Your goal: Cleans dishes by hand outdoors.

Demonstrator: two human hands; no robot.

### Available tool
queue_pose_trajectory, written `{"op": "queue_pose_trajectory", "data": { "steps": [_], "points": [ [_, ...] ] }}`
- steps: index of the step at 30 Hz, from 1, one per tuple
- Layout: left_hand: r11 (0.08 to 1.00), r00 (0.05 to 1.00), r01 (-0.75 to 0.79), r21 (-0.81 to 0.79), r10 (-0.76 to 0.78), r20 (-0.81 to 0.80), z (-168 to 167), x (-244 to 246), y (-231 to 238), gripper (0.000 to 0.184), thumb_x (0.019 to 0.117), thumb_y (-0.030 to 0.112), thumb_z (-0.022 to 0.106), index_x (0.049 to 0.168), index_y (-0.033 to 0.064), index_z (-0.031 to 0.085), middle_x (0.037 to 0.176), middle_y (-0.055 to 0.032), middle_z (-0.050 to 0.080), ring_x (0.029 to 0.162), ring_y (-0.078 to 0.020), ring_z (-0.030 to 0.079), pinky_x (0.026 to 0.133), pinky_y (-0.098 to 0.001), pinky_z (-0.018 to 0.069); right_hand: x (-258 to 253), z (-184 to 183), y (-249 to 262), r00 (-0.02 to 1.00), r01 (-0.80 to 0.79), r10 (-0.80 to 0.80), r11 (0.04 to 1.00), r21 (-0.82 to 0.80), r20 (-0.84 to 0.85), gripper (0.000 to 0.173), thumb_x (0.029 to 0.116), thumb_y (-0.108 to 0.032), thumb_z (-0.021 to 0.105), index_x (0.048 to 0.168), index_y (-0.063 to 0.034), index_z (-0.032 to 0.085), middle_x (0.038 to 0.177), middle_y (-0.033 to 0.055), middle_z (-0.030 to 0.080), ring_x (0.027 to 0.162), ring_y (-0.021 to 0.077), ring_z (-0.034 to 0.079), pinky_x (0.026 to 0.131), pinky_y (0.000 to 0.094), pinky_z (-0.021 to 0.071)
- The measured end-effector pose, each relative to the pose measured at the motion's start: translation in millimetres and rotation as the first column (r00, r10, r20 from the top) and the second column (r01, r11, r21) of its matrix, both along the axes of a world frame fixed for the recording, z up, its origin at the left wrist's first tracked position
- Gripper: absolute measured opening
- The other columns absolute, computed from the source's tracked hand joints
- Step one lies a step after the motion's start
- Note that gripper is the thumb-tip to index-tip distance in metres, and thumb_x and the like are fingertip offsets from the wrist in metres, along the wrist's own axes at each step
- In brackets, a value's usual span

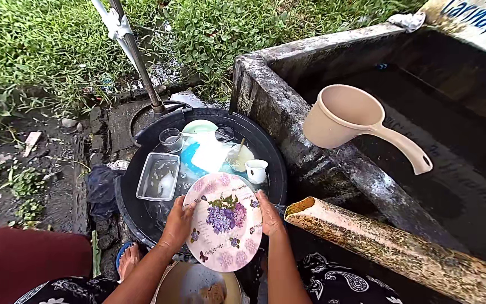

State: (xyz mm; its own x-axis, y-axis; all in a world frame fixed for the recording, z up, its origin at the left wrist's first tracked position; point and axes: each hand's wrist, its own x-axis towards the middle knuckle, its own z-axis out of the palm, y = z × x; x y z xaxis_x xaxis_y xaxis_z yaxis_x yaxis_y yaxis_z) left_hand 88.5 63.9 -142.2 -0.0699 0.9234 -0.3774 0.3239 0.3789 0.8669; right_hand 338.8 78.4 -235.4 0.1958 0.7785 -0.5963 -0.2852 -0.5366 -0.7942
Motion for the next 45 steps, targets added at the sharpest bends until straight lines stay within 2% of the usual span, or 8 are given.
{"op": "queue_pose_trajectory", "data": {
  "steps": [2, 6, 9, 13, 25, 35, 41, 45],
  "points": [
    [0.998, 0.999, -0.020, -0.056, 0.023, 0.040, 0, 2, -1, 0.037, 0.1088, 0.013, 0.047, 0.141, -0.0029, 0.042, 0.114, -0.0213, 0.063, 0.092, -0.0212, 0.068, 0.084, -0.0379, 0.0568, 3, 4, -7, 0.990, -0.129, 0.131, 0.991, -0.028, 0.046, 0.037, 0.1052, -0.016, 0.055, 0.138, 0.0018, 0.054, 0.124, 0.0179, 0.064, 0.108, 0.0198, 0.064, 0.095, 0.0382, 0.0529],
    [0.992, 0.992, -0.027, -0.119, 0.042, 0.120, 0, 5, -1, 0.045, 0.1053, 0.008, 0.053, 0.147, 0.0017, 0.036, 0.117, -0.0210, 0.063, 0.091, -0.0216, 0.070, 0.081, -0.0374, 0.0586, 8, 3, -14, 0.998, -0.065, 0.065, 0.998, -0.005, 0.019, 0.036, 0.1035, -0.006, 0.056, 0.138, 0.0043, 0.050, 0.113, 0.0163, 0.065, 0.093, 0.0148, 0.065, 0.085, 0.0316, 0.0554],
    [0.985, 0.988, -0.019, -0.171, 0.045, 0.146, -6, 7, 0, 0.059, 0.1038, 0.008, 0.056, 0.155, 0.0063, 0.027, 0.114, -0.0223, 0.065, 0.092, -0.0250, 0.070, 0.079, -0.0408, 0.0589, 13, -11, -13, 0.994, 0.105, -0.105, 0.994, 0.037, -0.005, 0.042, 0.1047, -0.011, 0.055, 0.145, -0.0012, 0.046, 0.122, 0.0174, 0.063, 0.102, 0.0188, 0.064, 0.090, 0.0364, 0.0540],
    [0.979, 0.993, 0.011, -0.204, 0.014, 0.116, -7, 6, 0, 0.069, 0.1027, 0.009, 0.058, 0.160, 0.0093, 0.019, 0.142, -0.0245, 0.054, 0.123, -0.0335, 0.059, 0.094, -0.0490, 0.0525, 7, -25, -8, 0.942, 0.335, -0.326, 0.934, 0.129, -0.083, 0.046, 0.1082, -0.013, 0.047, 0.153, -0.0068, 0.036, 0.138, 0.0189, 0.054, 0.119, 0.0240, 0.058, 0.100, 0.0428, 0.0500],
    [0.982, 0.986, 0.130, -0.138, -0.143, -0.087, -11, 2, 1, 0.067, 0.0993, 0.010, 0.064, 0.157, 0.0046, 0.030, 0.151, -0.0283, 0.043, 0.129, -0.0397, 0.055, 0.105, -0.0519, 0.0472, 19, -26, -10, 0.736, 0.675, -0.603, 0.689, 0.263, -0.309, 0.044, 0.1089, -0.023, 0.047, 0.149, -0.0077, 0.039, 0.143, 0.0110, 0.052, 0.127, 0.0193, 0.054, 0.107, 0.0401, 0.0474],
    [0.818, 0.664, 0.573, -0.041, -0.493, -0.562, -15, 13, -10, 0.041, 0.1023, 0.015, 0.058, 0.141, 0.0029, 0.059, 0.160, -0.0251, 0.036, 0.150, -0.0424, 0.031, 0.120, -0.0555, 0.0294, 12, -13, -23, 0.781, 0.614, -0.622, 0.781, 0.115, 0.054, 0.039, 0.1077, -0.009, 0.047, 0.144, 0.0049, 0.042, 0.143, 0.0214, 0.051, 0.127, 0.0250, 0.053, 0.108, 0.0403, 0.0450],
    [0.691, 0.585, 0.717, 0.090, -0.528, -0.616, -37, 29, -28, 0.037, 0.1022, 0.020, 0.056, 0.135, 0.0044, 0.066, 0.155, -0.0209, 0.046, 0.148, -0.0440, 0.034, 0.117, -0.0693, 0.0227, 15, -25, -26, 0.783, 0.604, -0.613, 0.790, 0.103, 0.105, 0.043, 0.1031, 0.001, 0.050, 0.145, 0.0083, 0.041, 0.143, 0.0252, 0.049, 0.129, 0.0278, 0.051, 0.109, 0.0419, 0.0433],
    [0.646, 0.512, 0.761, 0.055, -0.547, -0.662, -49, 37, -29, 0.038, 0.1032, 0.022, 0.054, 0.135, 0.0037, 0.066, 0.156, -0.0186, 0.046, 0.149, -0.0422, 0.034, 0.117, -0.0699, 0.0210, 23, -32, -22, 0.843, 0.494, -0.498, 0.866, 0.078, 0.204, 0.045, 0.1047, -0.008, 0.054, 0.145, 0.0077, 0.044, 0.146, 0.0253, 0.050, 0.134, 0.0290, 0.050, 0.114, 0.0426, 0.0399]
  ]
}}
